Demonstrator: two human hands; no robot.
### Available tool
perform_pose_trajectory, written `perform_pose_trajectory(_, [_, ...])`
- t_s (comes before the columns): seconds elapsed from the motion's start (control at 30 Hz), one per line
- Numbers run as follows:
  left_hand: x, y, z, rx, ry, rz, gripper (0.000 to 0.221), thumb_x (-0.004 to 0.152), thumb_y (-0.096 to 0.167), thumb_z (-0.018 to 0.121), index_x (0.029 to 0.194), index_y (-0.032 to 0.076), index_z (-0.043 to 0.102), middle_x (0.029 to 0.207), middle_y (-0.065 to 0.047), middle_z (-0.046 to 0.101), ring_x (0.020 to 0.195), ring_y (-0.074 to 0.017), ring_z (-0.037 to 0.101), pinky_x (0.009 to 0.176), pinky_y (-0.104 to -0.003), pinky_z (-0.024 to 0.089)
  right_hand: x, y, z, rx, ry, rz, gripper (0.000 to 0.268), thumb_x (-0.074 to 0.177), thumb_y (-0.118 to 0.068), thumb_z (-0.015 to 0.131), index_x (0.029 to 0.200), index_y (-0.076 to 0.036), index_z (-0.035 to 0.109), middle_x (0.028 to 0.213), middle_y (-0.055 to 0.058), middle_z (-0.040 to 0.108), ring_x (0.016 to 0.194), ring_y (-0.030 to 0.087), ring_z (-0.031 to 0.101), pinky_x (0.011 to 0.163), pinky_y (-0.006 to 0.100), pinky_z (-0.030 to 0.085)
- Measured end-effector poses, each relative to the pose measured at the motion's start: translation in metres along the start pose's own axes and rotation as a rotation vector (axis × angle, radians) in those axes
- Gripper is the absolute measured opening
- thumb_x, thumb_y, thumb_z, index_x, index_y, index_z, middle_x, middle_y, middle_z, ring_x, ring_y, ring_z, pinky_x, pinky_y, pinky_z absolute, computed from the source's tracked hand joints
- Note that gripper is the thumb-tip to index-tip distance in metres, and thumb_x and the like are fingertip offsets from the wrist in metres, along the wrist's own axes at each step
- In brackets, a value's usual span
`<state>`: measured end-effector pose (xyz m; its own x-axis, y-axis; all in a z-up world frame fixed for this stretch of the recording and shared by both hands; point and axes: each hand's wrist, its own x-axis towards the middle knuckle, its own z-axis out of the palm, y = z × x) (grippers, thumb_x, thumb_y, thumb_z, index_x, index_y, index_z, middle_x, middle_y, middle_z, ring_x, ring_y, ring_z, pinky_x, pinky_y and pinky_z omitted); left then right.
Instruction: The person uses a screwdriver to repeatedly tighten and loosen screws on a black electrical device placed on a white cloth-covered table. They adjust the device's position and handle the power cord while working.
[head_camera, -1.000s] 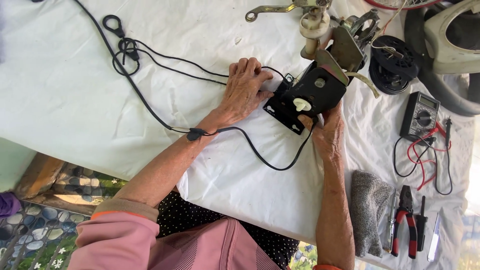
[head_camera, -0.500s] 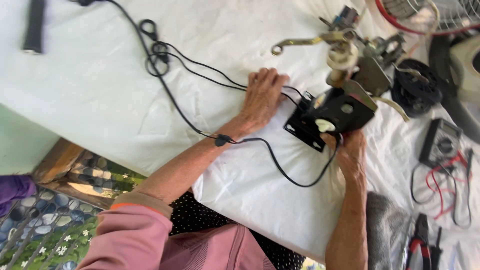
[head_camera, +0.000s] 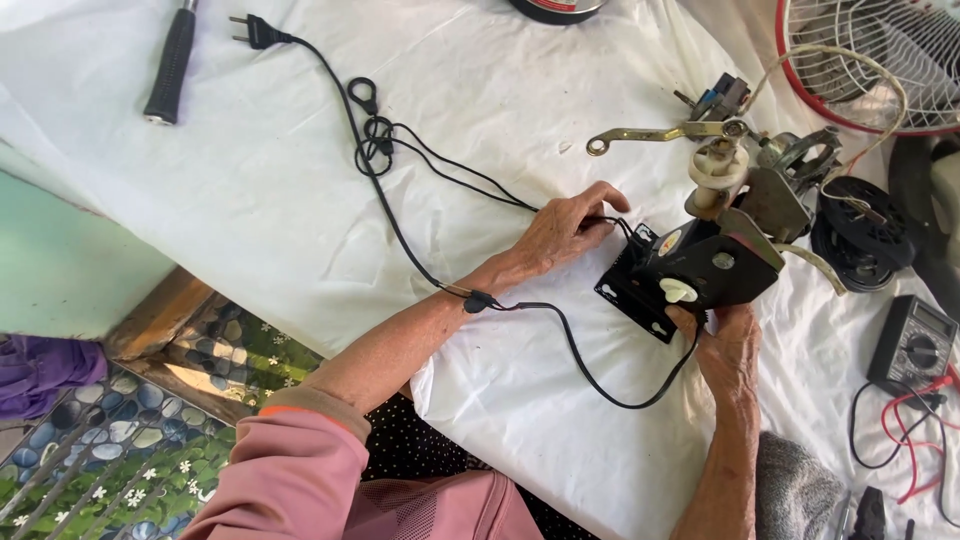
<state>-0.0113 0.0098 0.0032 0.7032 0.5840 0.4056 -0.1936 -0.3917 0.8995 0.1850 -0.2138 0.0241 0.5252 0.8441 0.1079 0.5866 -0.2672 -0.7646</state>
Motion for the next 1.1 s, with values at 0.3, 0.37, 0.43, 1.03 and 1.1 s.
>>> perform_pose_trajectory(0.3, [0.012,-0.005,-0.008,-0.706,-0.052,-0.089,0.022,0.093,0.011,0.074,0.115,0.005,0.072,0.08,-0.006,0.07,0.078,-0.0099,0.068,0.071,-0.023,0.058,-0.002,-0.013,0.004,0.053,0.016,0.0,0.071,0.082,-0.021,0.087,0.141,0.003,0.055,0.129,0.026,0.064,0.127,0.045,0.058,0.11,0.058,0.042])
perform_pose_trajectory(0.37, [0.013,-0.009,-0.004,-0.678,-0.045,-0.083,0.02,0.094,0.01,0.073,0.113,0.005,0.073,0.082,-0.006,0.07,0.08,-0.0101,0.068,0.073,-0.023,0.059,-0.002,-0.011,0.005,0.053,0.018,-0.004,0.073,0.083,-0.02,0.087,0.143,0.002,0.053,0.131,0.026,0.063,0.129,0.045,0.056,0.111,0.058,0.041])
perform_pose_trajectory(0.43, [0.012,-0.014,-0.003,-0.646,-0.033,-0.078,0.017,0.094,0.009,0.073,0.111,0.006,0.075,0.084,-0.006,0.071,0.083,-0.0104,0.069,0.074,-0.023,0.059,-0.001,-0.009,0.007,0.055,0.014,-0.01,0.075,0.083,-0.019,0.086,0.146,0.002,0.051,0.133,0.027,0.062,0.131,0.046,0.055,0.112,0.058,0.04])
perform_pose_trajectory(1.03, [0.011,-0.037,0.004,0.236,0.123,0.036,0.008,0.096,0.019,0.069,0.101,0.025,0.07,0.097,0.002,0.074,0.11,-0.0233,0.069,0.098,-0.038,0.048,-0.003,-0.011,0.006,0.004,0.012,-0.005,0.075,0.086,-0.022,0.084,0.149,0.001,0.05,0.135,0.026,0.061,0.133,0.045,0.052,0.113,0.06,0.039])
perform_pose_trajectory(1.1, [0.011,-0.034,0.004,0.226,0.133,0.024,0.007,0.096,0.019,0.069,0.101,0.025,0.07,0.096,0.002,0.074,0.108,-0.0222,0.07,0.096,-0.037,0.048,-0.003,-0.013,0.008,0.015,0.015,-0.009,0.074,0.085,-0.02,0.085,0.147,0.003,0.05,0.134,0.029,0.06,0.133,0.047,0.052,0.113,0.06,0.038])
